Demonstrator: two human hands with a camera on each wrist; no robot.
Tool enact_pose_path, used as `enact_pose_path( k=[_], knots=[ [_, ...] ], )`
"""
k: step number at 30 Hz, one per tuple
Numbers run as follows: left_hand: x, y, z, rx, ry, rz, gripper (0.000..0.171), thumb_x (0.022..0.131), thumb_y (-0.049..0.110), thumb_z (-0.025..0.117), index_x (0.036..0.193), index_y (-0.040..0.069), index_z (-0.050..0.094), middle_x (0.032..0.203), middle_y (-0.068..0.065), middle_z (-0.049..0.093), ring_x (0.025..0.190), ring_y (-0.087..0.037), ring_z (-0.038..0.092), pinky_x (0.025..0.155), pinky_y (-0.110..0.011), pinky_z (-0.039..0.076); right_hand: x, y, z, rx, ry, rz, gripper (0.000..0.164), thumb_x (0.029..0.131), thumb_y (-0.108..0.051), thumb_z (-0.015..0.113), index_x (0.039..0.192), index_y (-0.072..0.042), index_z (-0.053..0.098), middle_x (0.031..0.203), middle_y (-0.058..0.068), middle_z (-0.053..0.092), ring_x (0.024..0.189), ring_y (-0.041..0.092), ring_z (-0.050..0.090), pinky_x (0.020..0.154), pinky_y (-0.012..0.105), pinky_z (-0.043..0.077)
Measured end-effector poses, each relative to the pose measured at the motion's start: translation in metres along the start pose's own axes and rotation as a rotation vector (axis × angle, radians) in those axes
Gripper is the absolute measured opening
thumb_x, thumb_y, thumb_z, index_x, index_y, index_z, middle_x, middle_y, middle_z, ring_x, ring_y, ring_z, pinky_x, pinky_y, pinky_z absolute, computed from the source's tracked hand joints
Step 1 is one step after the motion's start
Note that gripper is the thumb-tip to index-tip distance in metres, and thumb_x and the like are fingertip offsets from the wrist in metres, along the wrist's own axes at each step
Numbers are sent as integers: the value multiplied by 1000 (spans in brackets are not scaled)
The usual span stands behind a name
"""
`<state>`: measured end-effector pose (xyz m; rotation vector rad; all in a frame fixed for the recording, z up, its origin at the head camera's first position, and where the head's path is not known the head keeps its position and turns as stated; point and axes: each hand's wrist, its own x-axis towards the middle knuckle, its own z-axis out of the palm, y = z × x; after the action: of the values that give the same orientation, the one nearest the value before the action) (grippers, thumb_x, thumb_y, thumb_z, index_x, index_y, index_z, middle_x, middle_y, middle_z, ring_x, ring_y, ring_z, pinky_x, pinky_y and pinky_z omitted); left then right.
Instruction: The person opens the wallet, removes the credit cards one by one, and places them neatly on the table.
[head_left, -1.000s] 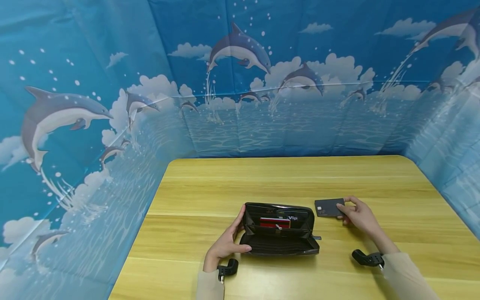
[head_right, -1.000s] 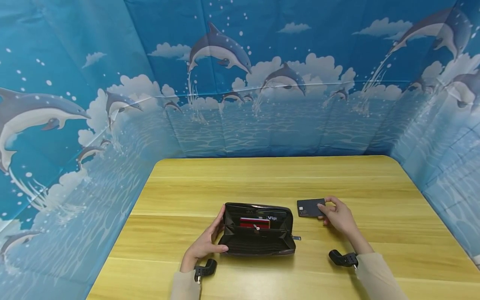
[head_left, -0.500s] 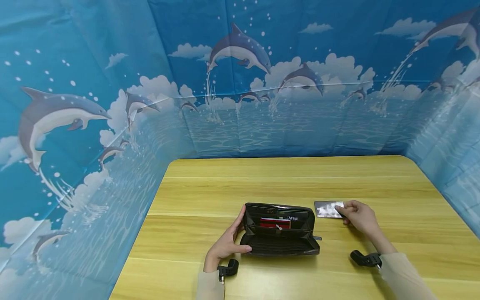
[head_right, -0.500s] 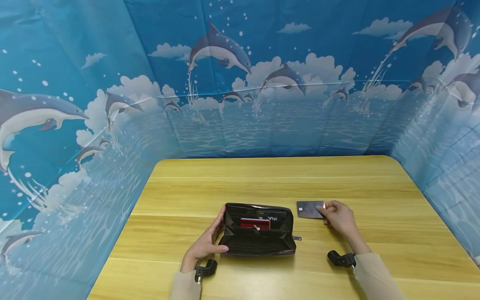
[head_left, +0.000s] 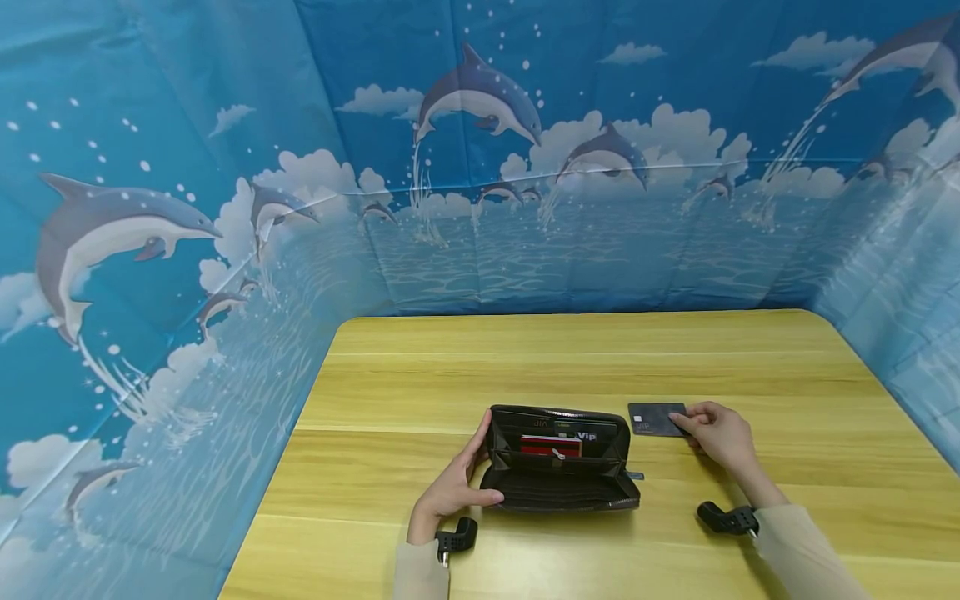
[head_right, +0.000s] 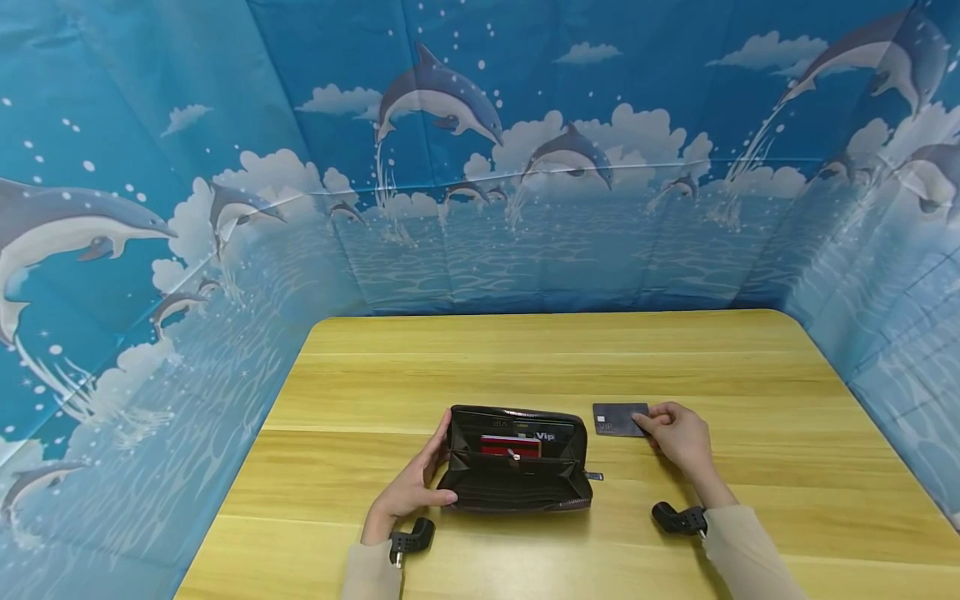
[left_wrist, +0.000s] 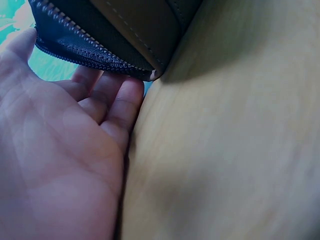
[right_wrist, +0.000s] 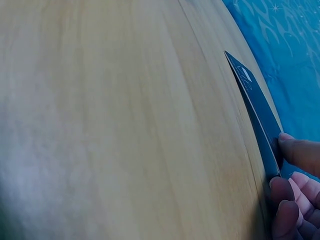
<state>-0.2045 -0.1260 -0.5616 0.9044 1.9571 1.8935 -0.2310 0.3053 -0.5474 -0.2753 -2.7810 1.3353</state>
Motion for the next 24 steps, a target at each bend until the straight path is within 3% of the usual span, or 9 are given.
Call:
enact_pose_path(
  k=[7,15,24],
  knots=[
    [1,5,0,10,-2,7,110,79,17,79,154,22,0,158,-4,3,139,-30,19,111,-48,12,2,2,1,6,1,19,48,89,-36,66,106,8,58,76,7,63,59,17,59,45,20,46],
    [1,31,3,2,-11,14,107,80,17,78,153,10,-1,157,-13,4,137,-38,19,108,-57,10,2,1,0,39,-19,62,54,87,-40,68,109,8,58,80,8,63,60,17,60,47,22,48],
    [0,32,3,3,-10,10,107,80,19,78,153,11,-1,157,-12,4,137,-37,20,109,-56,11,1,-1,0,32,-18,68,54,87,-40,69,109,8,58,79,9,62,59,17,59,46,22,47]
  ],
)
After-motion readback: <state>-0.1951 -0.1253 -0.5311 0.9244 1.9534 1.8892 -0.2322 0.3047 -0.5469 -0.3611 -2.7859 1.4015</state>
